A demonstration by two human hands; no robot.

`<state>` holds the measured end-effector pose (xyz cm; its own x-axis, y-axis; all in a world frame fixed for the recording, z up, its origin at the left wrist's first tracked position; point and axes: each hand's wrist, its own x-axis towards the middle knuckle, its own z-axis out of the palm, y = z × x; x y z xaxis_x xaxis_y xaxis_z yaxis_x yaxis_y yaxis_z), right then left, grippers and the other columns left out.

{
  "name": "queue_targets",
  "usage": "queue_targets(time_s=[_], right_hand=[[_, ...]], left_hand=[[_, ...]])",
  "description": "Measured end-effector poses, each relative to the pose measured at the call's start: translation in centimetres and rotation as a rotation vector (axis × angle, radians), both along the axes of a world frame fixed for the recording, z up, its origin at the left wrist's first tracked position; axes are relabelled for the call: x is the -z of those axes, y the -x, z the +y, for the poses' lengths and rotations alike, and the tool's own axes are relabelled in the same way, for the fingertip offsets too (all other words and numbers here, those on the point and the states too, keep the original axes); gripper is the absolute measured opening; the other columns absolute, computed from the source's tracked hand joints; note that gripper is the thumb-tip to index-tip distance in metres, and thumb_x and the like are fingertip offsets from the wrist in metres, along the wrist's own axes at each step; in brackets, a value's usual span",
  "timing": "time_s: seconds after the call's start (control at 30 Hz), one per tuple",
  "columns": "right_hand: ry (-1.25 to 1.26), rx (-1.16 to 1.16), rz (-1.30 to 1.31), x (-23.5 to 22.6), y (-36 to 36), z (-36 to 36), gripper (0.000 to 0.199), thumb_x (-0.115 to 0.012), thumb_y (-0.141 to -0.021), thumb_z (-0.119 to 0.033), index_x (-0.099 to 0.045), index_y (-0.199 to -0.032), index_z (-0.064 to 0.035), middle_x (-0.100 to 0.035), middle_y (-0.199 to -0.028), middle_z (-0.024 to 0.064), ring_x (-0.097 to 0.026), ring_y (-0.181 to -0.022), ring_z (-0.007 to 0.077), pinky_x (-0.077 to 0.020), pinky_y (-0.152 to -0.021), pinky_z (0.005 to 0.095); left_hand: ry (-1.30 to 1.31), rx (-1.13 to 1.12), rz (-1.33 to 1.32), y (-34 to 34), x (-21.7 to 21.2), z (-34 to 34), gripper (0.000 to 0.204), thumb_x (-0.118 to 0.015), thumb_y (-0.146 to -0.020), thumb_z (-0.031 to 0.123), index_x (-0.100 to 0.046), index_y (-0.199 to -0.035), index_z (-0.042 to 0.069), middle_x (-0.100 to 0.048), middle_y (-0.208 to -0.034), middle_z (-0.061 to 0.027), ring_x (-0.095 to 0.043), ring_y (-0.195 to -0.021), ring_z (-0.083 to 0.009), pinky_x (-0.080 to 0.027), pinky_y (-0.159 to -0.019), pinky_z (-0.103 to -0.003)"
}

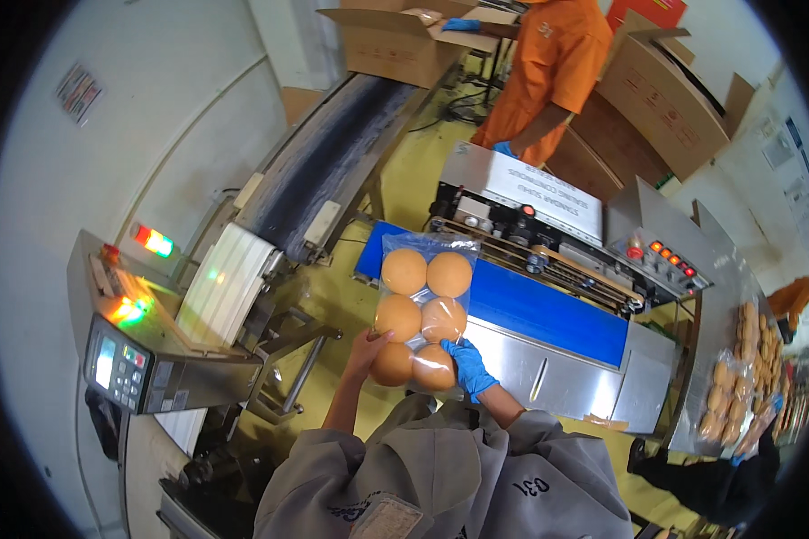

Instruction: The person places buns into clear plastic bags and feeds them onto a conveyor belt sealing machine. The machine seals the package, and the person removes it to place it on a metal table. This process is repeated continuously throughout the clip.

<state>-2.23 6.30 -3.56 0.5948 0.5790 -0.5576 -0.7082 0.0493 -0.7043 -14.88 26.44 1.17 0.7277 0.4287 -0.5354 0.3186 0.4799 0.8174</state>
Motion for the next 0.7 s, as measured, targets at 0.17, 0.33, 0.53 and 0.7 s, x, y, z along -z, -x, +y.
queue_targets(time_s=[0.17, 0.33, 0.53, 0.7], right_hand=[[0.192, -0.394, -0.186, -0.3, 4.8, 2.7, 0.024, -0.059, -0.085, -0.012, -0.057, -0.106, -0.0005, -0.061, -0.101, 0.0079, -0.057, -0.088, 0.0158, -0.0464, -0.078, 0.0271], [0.103, -0.696, -0.215, -5.4, 8.4, 6.7, 0.024, -0.060, -0.084, -0.015, -0.060, -0.104, -0.0018, -0.061, -0.102, 0.0062, -0.055, -0.086, 0.0133, -0.0449, -0.077, 0.0252], [0.111, -0.786, -0.158, -6.7, 8.6, 8.1, 0.021, -0.056, -0.085, -0.013, -0.062, -0.103, -0.0024, -0.062, -0.103, 0.0043, -0.057, -0.087, 0.0133, -0.0449, -0.078, 0.0255], [0.116, -0.799, -0.236, -5.9, 8.0, 6.4, 0.021, -0.058, -0.085, -0.015, -0.063, -0.102, -0.0021, -0.063, -0.098, 0.0043, -0.057, -0.088, 0.0136, -0.0460, -0.079, 0.0260]], left_hand=[[0.008, -0.001, 0.016, 8.9, -2.8, 0.5, 0.046, -0.072, -0.076, 0.022, -0.054, -0.111, -0.001, -0.062, -0.098, -0.0089, -0.060, -0.088, -0.0159, -0.051, -0.074, -0.029], [0.274, -0.560, -0.012, 22.8, -2.2, -2.6, 0.050, -0.070, -0.076, 0.020, -0.051, -0.116, -0.002, -0.062, -0.100, -0.0112, -0.061, -0.092, -0.0204, -0.052, -0.077, -0.034], [-0.064, -1.256, 0.364, 41.1, -1.2, -0.5, 0.047, -0.067, -0.078, 0.023, -0.053, -0.116, -0.001, -0.062, -0.101, -0.0120, -0.061, -0.093, -0.0218, -0.051, -0.079, -0.037], [-0.577, -1.910, 0.266, 49.5, -2.4, 9.3, 0.045, -0.065, -0.079, 0.025, -0.053, -0.115, 0.001, -0.061, -0.101, -0.0115, -0.061, -0.090, -0.0214, -0.051, -0.079, -0.037]])
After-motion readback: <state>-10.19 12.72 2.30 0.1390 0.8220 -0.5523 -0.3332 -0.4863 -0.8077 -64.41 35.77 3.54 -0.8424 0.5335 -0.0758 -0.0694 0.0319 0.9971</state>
